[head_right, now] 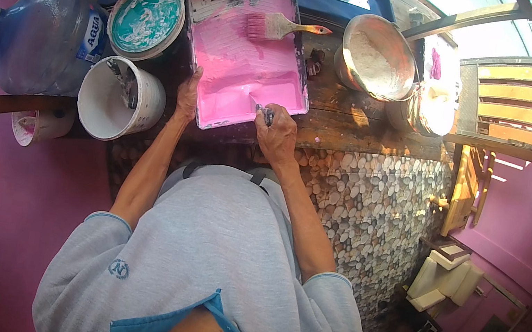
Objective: The person stirs pink paint in a white bucket with a stick, pours the paint onto a rectangular metal tray, and then uses a putty knife to spread and smooth the paint across the surface of the tray.
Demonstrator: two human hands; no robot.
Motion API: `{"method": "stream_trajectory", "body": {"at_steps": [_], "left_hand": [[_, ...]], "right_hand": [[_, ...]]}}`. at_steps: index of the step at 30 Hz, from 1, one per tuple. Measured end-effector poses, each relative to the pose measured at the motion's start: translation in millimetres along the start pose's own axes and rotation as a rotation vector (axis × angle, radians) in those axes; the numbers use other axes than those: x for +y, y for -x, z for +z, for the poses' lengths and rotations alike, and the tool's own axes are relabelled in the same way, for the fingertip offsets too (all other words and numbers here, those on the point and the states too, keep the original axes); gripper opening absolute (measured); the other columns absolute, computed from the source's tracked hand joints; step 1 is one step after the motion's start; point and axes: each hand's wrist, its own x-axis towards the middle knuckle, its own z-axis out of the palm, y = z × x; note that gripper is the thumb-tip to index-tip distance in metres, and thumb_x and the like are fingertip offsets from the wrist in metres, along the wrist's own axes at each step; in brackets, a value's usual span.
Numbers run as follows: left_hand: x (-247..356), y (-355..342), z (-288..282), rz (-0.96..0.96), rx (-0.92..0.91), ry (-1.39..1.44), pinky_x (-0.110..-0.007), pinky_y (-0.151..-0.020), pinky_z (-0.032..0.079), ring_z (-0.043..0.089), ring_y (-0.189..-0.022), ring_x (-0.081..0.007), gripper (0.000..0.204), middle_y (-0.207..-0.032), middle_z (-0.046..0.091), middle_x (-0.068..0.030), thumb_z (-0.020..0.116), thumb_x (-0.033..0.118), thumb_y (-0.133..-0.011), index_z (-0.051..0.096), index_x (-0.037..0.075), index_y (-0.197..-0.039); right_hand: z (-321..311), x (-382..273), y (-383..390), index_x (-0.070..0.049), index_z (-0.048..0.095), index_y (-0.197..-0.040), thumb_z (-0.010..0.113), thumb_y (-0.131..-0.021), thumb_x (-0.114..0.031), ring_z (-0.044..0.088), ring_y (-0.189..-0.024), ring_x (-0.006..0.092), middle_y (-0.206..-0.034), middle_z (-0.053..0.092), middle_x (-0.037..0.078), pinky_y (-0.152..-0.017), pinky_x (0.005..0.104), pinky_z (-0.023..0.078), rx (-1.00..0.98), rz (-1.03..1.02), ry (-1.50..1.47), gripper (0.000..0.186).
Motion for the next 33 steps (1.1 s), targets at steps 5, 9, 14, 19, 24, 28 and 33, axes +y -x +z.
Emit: {"method": "stream_trajectory", "body": {"at_steps": [5, 9, 14, 19, 24, 28, 33], "left_hand": [[-1, -2, -6, 0.013, -0.041, -0.039, -0.03, -0.083, 0.042, 0.049, -0.088, -0.0136, 0.062, -0.096, 0.06, -0.0051, 0.062, 0.053, -0.087, 0.063, -0.005, -0.107], [-11, -8, -14, 0.016, -0.025, -0.012, -0.029, -0.082, 0.042, 0.049, -0.087, -0.0132, 0.061, -0.094, 0.06, -0.004, 0.062, 0.054, -0.087, 0.064, -0.005, -0.105], [0, 0, -8, 0.017, -0.013, -0.041, -0.03, -0.082, 0.042, 0.05, -0.088, -0.0133, 0.062, -0.096, 0.06, -0.0046, 0.062, 0.054, -0.087, 0.064, -0.005, -0.106], [-4, -1, -12, 0.04, -0.006, -0.053, -0.03, -0.083, 0.042, 0.05, -0.089, -0.0139, 0.063, -0.097, 0.061, -0.006, 0.062, 0.055, -0.087, 0.064, -0.005, -0.107], [8, 2, -9, -0.019, -0.031, -0.086, -0.03, -0.083, 0.042, 0.051, -0.089, -0.0141, 0.063, -0.096, 0.06, -0.0059, 0.062, 0.055, -0.086, 0.064, -0.005, -0.106], [-7, -5, -16, -0.003, -0.036, -0.105, -0.03, -0.083, 0.042, 0.051, -0.089, -0.0141, 0.064, -0.096, 0.06, -0.006, 0.062, 0.055, -0.086, 0.063, -0.005, -0.107], [3, 0, -8, 0.018, -0.027, -0.092, -0.031, -0.086, 0.041, 0.051, -0.092, -0.0153, 0.067, -0.101, 0.061, -0.0072, 0.062, 0.056, -0.086, 0.063, -0.006, -0.11]], "right_hand": [[9, -16, 2, 0.004, 0.059, -0.093, 0.063, -0.084, -0.014, 0.062, -0.072, 0.0363, -0.081, 0.062, 0.021, -0.066, 0.0415, 0.05, -0.029, -0.022, -0.019, 0.02], [24, -32, 2, 0.004, 0.06, -0.095, 0.064, -0.085, -0.015, 0.062, -0.073, 0.0354, -0.083, 0.062, 0.021, -0.067, 0.0408, 0.05, -0.032, -0.059, -0.075, 0.022], [43, -43, 6, 0.004, 0.061, -0.095, 0.064, -0.085, -0.015, 0.063, -0.073, 0.0353, -0.082, 0.062, 0.021, -0.067, 0.0407, 0.05, -0.123, -0.028, -0.158, 0.022], [43, -39, 5, 0.004, 0.061, -0.092, 0.064, -0.084, -0.017, 0.063, -0.072, 0.0359, -0.08, 0.062, 0.021, -0.067, 0.0414, 0.05, -0.079, -0.016, -0.089, 0.023], [49, -40, 3, 0.004, 0.061, -0.091, 0.064, -0.084, -0.017, 0.063, -0.072, 0.0362, -0.08, 0.063, 0.021, -0.067, 0.0419, 0.05, -0.128, 0.024, -0.153, 0.023], [46, -39, 3, 0.004, 0.062, -0.092, 0.064, -0.084, -0.018, 0.063, -0.072, 0.0359, -0.08, 0.062, 0.021, -0.066, 0.0422, 0.05, -0.04, -0.032, -0.097, 0.024], [49, -41, 4, 0.004, 0.062, -0.091, 0.064, -0.084, -0.018, 0.063, -0.072, 0.0355, -0.079, 0.063, 0.021, -0.066, 0.0418, 0.05, -0.128, 0.008, -0.148, 0.024]]}}
